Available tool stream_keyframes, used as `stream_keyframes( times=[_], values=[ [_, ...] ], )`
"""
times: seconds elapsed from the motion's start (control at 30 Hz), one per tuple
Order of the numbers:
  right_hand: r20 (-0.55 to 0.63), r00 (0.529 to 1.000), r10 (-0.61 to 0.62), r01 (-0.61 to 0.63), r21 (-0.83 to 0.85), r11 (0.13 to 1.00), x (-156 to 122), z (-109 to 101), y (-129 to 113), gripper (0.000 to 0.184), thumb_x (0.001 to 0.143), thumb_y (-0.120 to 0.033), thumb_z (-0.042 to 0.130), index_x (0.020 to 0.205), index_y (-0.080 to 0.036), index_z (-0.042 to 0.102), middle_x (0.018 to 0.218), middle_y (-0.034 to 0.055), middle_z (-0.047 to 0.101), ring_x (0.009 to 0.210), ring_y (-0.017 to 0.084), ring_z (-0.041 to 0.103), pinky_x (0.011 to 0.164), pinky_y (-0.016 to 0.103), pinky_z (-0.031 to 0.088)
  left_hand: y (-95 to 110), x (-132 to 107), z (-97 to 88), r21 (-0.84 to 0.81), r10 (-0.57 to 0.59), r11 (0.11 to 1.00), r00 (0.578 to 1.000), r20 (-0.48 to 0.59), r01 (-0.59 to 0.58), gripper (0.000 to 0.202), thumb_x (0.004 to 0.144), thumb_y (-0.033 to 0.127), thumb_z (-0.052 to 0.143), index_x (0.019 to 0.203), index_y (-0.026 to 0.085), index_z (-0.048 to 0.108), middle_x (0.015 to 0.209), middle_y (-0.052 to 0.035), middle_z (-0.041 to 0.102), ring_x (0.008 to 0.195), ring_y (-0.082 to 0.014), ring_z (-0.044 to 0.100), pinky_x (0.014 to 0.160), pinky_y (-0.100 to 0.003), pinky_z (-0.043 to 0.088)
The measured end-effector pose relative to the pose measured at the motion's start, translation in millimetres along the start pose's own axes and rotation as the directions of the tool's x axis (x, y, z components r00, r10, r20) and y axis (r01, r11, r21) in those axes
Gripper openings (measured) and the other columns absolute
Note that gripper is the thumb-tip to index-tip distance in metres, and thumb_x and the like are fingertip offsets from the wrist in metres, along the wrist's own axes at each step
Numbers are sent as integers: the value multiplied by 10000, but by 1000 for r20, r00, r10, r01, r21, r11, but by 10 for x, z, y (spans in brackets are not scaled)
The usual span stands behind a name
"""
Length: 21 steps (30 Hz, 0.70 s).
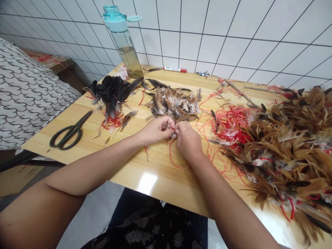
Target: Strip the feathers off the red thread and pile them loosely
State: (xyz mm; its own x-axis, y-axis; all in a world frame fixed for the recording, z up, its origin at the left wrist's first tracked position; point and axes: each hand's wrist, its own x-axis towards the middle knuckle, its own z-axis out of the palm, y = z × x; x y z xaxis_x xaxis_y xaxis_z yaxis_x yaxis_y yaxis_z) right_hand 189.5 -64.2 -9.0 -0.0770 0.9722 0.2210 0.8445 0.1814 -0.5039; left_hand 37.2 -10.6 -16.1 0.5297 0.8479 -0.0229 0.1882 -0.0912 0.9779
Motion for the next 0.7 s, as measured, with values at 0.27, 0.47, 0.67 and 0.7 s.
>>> stream_keyframes(
  times=[0.27,0.47,0.67,0.7],
  values=[
    [-65,997,-31,31,6,999,-22,-9,2,183,886,-214,434,903,-201,615,915,79,652,812,201,578,654,299,403,166,-10,-2,-154,-66,986,996,-55,57,100,724,40,581,776,123,562,645,26,604,524,-47,555,534,-173,428],
    [-66,986,153,-108,451,886,21,15,76,191,791,-371,616,861,-197,653,606,-22,558,535,122,469,553,260,392,186,-9,3,-279,-3,960,992,-129,-34,111,758,60,582,835,131,548,709,39,578,553,-27,544,561,-158,437],
    [33,959,280,-252,545,800,21,-9,25,290,677,-469,706,741,-188,675,559,-20,553,517,114,456,524,258,361,161,-10,-11,-251,19,966,985,-172,-62,132,773,82,581,894,133,574,726,29,586,605,-39,551,603,-161,451],
    [64,953,295,-279,563,778,20,-22,13,313,665,-490,713,729,-185,678,572,-13,569,529,116,467,527,258,363,158,-11,-12,-222,26,973,984,-175,-65,130,768,84,590,888,133,583,734,25,595,624,-40,556,615,-159,451]
  ],
)
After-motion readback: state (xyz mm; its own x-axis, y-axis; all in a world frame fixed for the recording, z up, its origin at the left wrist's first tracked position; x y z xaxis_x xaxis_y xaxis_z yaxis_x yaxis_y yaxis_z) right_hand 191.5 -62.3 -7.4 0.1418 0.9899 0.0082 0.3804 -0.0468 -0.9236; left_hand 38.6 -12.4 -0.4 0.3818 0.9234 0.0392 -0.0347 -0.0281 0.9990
